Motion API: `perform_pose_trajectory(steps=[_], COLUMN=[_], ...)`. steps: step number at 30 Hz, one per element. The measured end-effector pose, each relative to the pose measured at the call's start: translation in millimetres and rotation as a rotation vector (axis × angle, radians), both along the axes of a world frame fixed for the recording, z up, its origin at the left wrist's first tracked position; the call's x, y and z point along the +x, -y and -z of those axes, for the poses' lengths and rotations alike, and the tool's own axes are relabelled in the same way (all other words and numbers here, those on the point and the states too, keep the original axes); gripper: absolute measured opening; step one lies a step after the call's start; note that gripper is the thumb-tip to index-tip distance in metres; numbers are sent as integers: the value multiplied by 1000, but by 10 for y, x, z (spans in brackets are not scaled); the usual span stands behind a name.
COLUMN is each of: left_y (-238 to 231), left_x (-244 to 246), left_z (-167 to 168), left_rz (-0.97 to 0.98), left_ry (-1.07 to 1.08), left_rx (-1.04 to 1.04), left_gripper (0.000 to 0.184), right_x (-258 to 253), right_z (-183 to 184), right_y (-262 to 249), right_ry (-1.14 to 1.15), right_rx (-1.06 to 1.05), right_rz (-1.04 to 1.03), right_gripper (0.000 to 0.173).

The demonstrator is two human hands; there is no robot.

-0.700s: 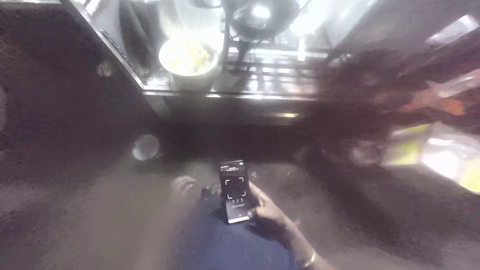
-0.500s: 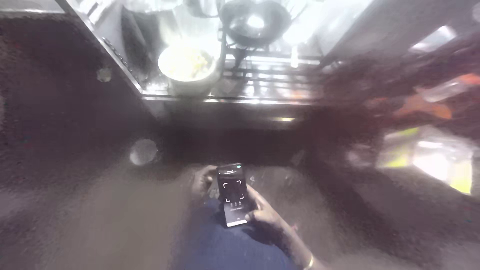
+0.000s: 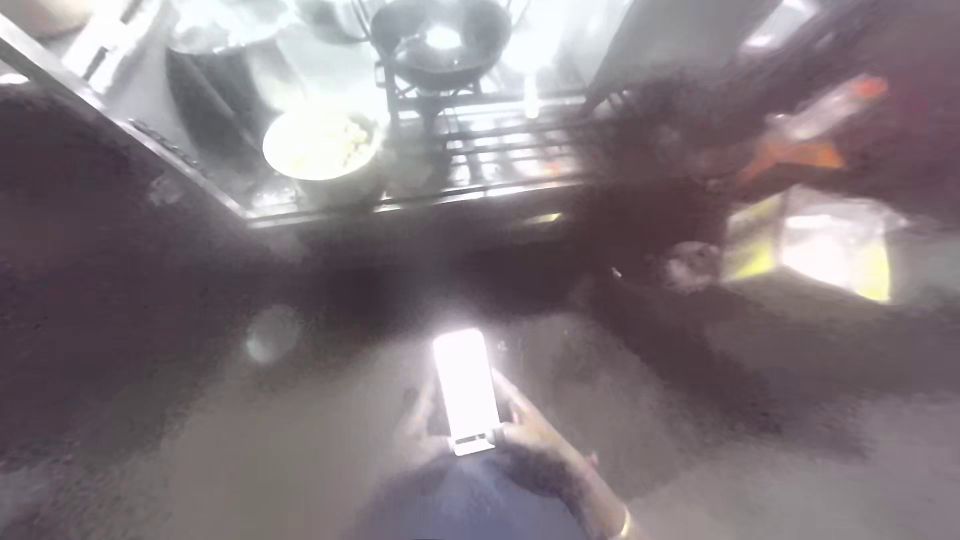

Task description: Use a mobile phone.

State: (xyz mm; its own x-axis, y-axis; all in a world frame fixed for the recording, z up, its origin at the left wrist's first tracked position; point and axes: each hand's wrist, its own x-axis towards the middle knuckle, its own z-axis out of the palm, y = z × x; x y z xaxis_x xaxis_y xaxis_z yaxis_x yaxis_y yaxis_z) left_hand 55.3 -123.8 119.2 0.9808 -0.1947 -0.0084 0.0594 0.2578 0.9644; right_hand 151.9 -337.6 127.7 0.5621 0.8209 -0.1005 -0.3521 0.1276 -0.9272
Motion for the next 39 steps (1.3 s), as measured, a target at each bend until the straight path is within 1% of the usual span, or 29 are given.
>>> perform_pose_trajectory(steps=[3, 5, 11, 14, 16, 17, 21, 24, 28, 36, 39], left_y=[4, 10, 16, 7, 13, 23, 52, 51, 20, 5, 10], left_x=[12, 30, 48, 77, 98, 109, 148, 156, 174, 184, 163], left_z=[23, -16, -81, -103, -114, -110, -109, -120, -137, -136, -144], left_rz=[10, 12, -12, -29, -40, -49, -74, -78, -52, -53, -55], left_ry=[25, 19, -34, -34, -70, -80, -72, -97, -75, -43, -47], left_rx=[35, 82, 134, 154, 144, 126, 90, 103, 108, 64, 78], left_gripper=[88, 87, 85, 83, 79, 77, 70, 73, 81, 80, 79], right_x=[6, 15, 40, 55, 60, 63, 55, 46, 53, 71, 74], right_z=[0, -26, -71, -78, -74, -81, -177, -156, -121, -61, -77], right_y=[14, 12, -10, -30, -35, -40, -93, -118, -134, -156, -158], right_ry=[-28, -2, -18, -29, -30, -29, -38, -23, 11, 19, 54], right_rx=[5, -45, -41, -62, -62, -65, -199, -208, -206, -187, -228], right_rz=[6, 3, -9, -10, -8, -6, 28, 43, 58, 42, 46], right_gripper=[88, 89, 82, 83, 85, 88, 103, 106, 105, 107, 106])
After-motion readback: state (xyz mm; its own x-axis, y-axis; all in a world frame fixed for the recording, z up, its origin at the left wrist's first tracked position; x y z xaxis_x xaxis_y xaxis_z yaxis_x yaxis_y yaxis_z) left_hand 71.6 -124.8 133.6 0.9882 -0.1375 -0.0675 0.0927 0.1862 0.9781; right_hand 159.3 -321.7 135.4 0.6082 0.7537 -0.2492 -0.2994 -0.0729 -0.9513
